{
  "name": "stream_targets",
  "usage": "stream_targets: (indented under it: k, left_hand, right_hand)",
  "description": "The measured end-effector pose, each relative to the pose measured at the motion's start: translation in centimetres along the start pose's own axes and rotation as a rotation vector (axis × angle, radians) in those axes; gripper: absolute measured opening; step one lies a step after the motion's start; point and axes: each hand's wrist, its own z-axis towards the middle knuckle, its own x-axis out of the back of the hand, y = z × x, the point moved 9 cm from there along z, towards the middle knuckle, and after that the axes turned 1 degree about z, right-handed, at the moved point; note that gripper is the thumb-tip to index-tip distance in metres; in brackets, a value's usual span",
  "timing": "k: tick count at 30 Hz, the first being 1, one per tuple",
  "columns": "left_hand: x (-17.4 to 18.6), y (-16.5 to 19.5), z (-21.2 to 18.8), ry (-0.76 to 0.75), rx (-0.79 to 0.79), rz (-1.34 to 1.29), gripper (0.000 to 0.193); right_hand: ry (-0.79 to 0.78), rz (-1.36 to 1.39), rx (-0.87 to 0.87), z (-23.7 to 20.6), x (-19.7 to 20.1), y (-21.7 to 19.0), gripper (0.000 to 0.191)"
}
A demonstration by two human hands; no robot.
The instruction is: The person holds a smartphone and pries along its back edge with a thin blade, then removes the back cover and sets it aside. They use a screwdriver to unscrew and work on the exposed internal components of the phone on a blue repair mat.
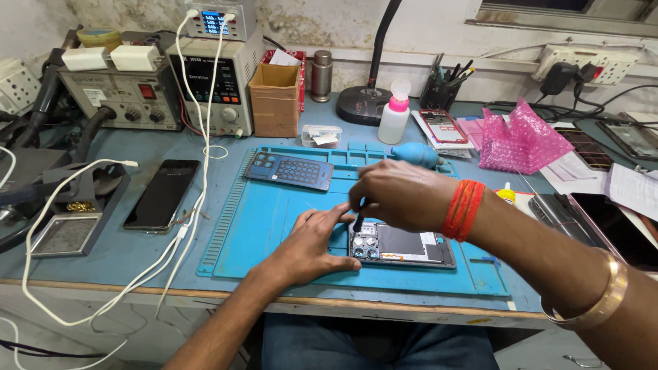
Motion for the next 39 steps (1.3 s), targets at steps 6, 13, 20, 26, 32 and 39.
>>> stream_targets:
  k: [6,13,20,26,32,39]
  left_hand:
    - [-0.2,-0.3,-0.3,-0.029,0.046,0.0,0.107]
    - [-0.1,-0.3,-0.3,-0.005,0.009,0.032,0.1]
    - [0.1,-0.7,-0.4,-0.017,0.043,0.031,0.091]
    - [0.6,-0.8,-0.6,-0.006,0.076,0.031,0.091]
    - [0.6,-1.2,-0.7,-0.018,0.097,0.055,0.09]
    - [0.6,-1.3,-0.7,-0.004,0.074,0.089,0.091]
  right_hand:
    - [-0.232,-0.064,-0.235,-1.1,-1.0,1.6,0.024]
    - [-0.159,0.014,-0.249,-1.5,-0.9,1.8,0.022]
    - [-0.016,-0.068,-0.256,-1.6,-0.6,1.6,0.037]
    - [0.265,0.165,0.158,-1.8,1.9,-2.1,0.026]
    - [0.088,0.089,-0.044,-1.5,0.4,-0.9,0.017]
    - [-0.004,0.003,-0.163,-1.0,-0.5,0.1,0.026]
